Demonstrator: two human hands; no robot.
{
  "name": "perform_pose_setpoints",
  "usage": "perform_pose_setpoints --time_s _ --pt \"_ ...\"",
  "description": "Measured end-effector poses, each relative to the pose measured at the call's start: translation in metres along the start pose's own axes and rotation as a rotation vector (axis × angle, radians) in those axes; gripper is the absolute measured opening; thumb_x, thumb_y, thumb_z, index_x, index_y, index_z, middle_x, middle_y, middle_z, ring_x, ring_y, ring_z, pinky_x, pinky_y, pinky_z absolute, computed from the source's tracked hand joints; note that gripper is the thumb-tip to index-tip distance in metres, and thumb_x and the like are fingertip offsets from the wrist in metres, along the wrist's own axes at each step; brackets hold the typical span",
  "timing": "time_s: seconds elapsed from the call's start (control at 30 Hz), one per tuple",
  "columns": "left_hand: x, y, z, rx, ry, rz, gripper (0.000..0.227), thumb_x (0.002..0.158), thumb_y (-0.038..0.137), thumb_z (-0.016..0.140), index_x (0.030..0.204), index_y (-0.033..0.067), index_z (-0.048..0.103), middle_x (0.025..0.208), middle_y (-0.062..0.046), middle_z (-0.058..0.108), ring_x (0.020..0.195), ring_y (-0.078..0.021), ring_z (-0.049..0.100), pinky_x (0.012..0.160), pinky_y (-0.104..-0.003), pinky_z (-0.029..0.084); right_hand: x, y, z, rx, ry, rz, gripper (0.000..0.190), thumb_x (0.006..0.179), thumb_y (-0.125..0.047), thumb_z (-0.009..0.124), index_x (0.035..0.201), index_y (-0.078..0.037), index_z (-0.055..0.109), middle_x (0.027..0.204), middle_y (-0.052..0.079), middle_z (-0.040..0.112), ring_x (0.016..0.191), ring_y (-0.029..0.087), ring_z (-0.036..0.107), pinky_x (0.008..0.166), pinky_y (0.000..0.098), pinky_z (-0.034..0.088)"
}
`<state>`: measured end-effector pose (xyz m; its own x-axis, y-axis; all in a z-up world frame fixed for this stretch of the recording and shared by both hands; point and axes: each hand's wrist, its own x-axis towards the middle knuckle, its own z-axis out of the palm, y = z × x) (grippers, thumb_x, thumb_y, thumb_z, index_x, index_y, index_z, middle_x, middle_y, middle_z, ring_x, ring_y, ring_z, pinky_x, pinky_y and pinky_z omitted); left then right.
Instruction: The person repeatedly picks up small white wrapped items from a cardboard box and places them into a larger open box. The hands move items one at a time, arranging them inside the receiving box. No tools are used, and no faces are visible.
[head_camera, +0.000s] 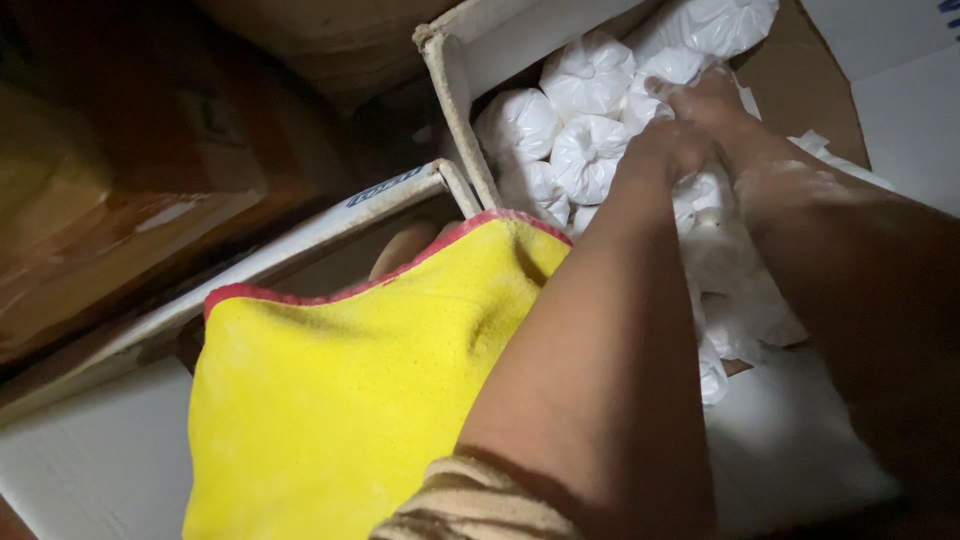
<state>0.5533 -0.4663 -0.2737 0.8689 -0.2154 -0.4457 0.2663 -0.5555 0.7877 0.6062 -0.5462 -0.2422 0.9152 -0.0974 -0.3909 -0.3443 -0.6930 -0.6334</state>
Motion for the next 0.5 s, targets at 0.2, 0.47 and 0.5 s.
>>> perform_pose_setpoints --time_s 0.2,0.47,0.5 --pt "-0.025 0.021 -0.028 -0.032 0.031 -0.093 0.056 0.085 0.031 0.058 0.134 0.0033 0.064 0.145 -0.020 0.057 0.133 -0.0362 0.057 0.112 -0.040 0.043 0.009 0.009 0.007 0.239 -0.115 0.190 0.060 0.092 -0.029 0.077 0.134 0.005 0.051 0.119 0.018 0.069 0.098 0.023 0.072 0.080 0.0348 0.058" --pt "-0.076 0.065 -0.078 -0.070 0.054 -0.141 0.054 0.080 0.021 0.054 0.133 0.0111 0.064 0.143 -0.015 0.058 0.132 -0.0350 0.056 0.108 -0.043 0.045 -0.019 0.004 0.006 0.734 0.051 0.097 0.030 0.090 -0.011 0.067 0.119 -0.009 0.062 0.100 0.005 0.069 0.082 0.015 0.067 0.068 0.0335 0.056" --pt "-0.082 0.071 -0.083 -0.098 0.065 -0.168 0.053 0.084 0.024 0.054 0.135 0.0101 0.063 0.143 -0.016 0.060 0.132 -0.0346 0.057 0.108 -0.043 0.046 -0.020 0.001 0.002 0.829 0.051 0.090 0.029 0.090 -0.012 0.066 0.119 -0.009 0.062 0.101 0.006 0.069 0.083 0.016 0.067 0.069 0.0341 0.056"
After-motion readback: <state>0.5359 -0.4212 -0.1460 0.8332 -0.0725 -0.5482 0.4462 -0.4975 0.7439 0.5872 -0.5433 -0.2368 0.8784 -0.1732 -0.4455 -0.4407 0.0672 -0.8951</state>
